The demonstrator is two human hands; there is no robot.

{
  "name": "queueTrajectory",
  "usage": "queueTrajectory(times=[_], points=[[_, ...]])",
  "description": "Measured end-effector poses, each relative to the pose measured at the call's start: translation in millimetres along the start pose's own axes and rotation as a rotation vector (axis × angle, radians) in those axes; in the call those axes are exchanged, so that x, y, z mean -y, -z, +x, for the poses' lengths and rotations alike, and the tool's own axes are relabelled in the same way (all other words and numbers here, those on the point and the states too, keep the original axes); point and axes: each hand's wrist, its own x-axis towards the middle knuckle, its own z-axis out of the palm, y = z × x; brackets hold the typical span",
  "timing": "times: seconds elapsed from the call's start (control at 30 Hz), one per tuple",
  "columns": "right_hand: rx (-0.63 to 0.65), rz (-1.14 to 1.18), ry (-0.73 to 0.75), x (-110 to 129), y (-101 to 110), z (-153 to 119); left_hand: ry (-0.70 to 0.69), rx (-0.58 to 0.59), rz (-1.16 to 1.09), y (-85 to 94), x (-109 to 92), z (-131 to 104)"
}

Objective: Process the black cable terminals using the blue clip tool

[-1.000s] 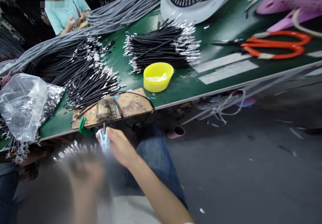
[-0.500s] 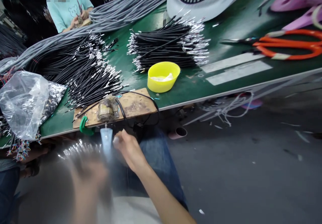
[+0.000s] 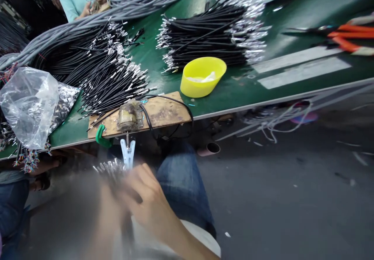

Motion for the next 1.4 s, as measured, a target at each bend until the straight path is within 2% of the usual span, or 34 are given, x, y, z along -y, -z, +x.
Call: queueTrajectory(times=[0.1,0.23,0.43,0.6,0.7,0.83,0.9,1.0,1.07,1.17,1.23,1.3,1.33,1.4], points=[[-0.03,0.094,-0.075,-6,0,2,-0.022,-0.05,0.01,0.2,3,0],[-0.145,0.208,-0.191,-12,-3,1,-0.031,-0.15,-0.012,3.1,5,-1],[-0.296,0.363,-0.238,-11,-17,-4,0.02,-0.07,-0.079,1.7,9,-5],[-0.144,0.707,-0.421,-24,-17,-10,0.055,0.014,-0.133,3.8,10,-5],[-0.116,0.841,-0.515,-29,-10,-6,0.071,0.046,-0.146,6.1,10,-4],[-0.002,0.756,-0.457,-24,1,3,0.093,0.071,-0.155,6.9,9,-3],[0.001,0.709,-0.47,-21,2,5,0.096,0.081,-0.152,6.2,9,-3],[-0.081,0.661,-0.494,-19,-4,2,0.087,0.085,-0.138,4.6,9,-4],[-0.172,0.551,-0.457,-17,-9,-1,0.073,0.072,-0.128,3.3,9,-4],[-0.303,0.305,-0.275,-15,-13,-5,0.054,0.035,-0.117,1.7,10,-5],[-0.335,0.198,-0.122,-15,-11,-5,0.05,0.012,-0.115,1.3,9,-5],[-0.276,0.255,-0.095,-17,-7,-3,0.043,-0.004,-0.113,1.7,8,-4],[-0.209,0.363,-0.155,-18,-4,-1,0.036,-0.01,-0.11,2.1,7,-3],[-0.022,0.672,-0.385,-20,0,3,0.009,-0.024,-0.106,3.6,3,1]])
